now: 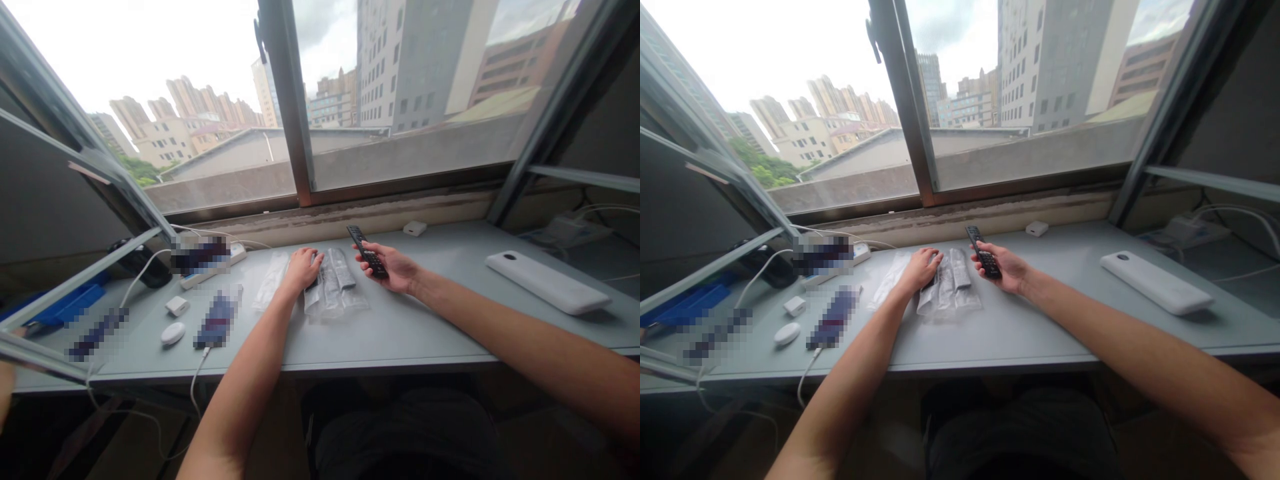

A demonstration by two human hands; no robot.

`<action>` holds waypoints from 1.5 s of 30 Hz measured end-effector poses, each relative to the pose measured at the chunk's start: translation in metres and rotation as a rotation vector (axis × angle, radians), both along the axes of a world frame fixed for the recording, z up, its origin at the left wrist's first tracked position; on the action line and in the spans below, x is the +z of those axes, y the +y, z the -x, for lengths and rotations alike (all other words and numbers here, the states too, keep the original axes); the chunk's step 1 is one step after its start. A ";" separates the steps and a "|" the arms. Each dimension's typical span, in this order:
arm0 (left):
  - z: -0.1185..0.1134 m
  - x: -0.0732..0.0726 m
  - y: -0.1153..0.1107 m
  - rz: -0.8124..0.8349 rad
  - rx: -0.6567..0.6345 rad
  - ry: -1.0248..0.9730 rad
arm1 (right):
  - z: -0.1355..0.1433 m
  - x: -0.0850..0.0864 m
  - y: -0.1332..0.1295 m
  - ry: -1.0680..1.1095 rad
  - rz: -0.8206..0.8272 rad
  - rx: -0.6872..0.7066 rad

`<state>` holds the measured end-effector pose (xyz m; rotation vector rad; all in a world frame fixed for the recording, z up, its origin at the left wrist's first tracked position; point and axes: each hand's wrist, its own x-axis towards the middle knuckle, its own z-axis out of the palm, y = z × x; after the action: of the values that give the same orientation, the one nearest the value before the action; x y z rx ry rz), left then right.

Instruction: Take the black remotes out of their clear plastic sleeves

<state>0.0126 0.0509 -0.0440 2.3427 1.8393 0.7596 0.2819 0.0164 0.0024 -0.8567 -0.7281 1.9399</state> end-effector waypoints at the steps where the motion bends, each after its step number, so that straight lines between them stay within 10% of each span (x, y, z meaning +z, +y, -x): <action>1: 0.000 0.000 0.000 0.000 0.000 0.000 | 0.000 0.000 0.001 0.009 0.003 -0.006; 45: 0.001 -0.007 0.002 0.004 0.011 -0.052 | -0.001 0.001 0.005 -0.045 -0.004 -0.139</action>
<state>0.0117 0.0527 -0.0510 2.2894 1.8325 0.8100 0.2829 0.0212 0.0031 -0.9264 -0.6802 1.8010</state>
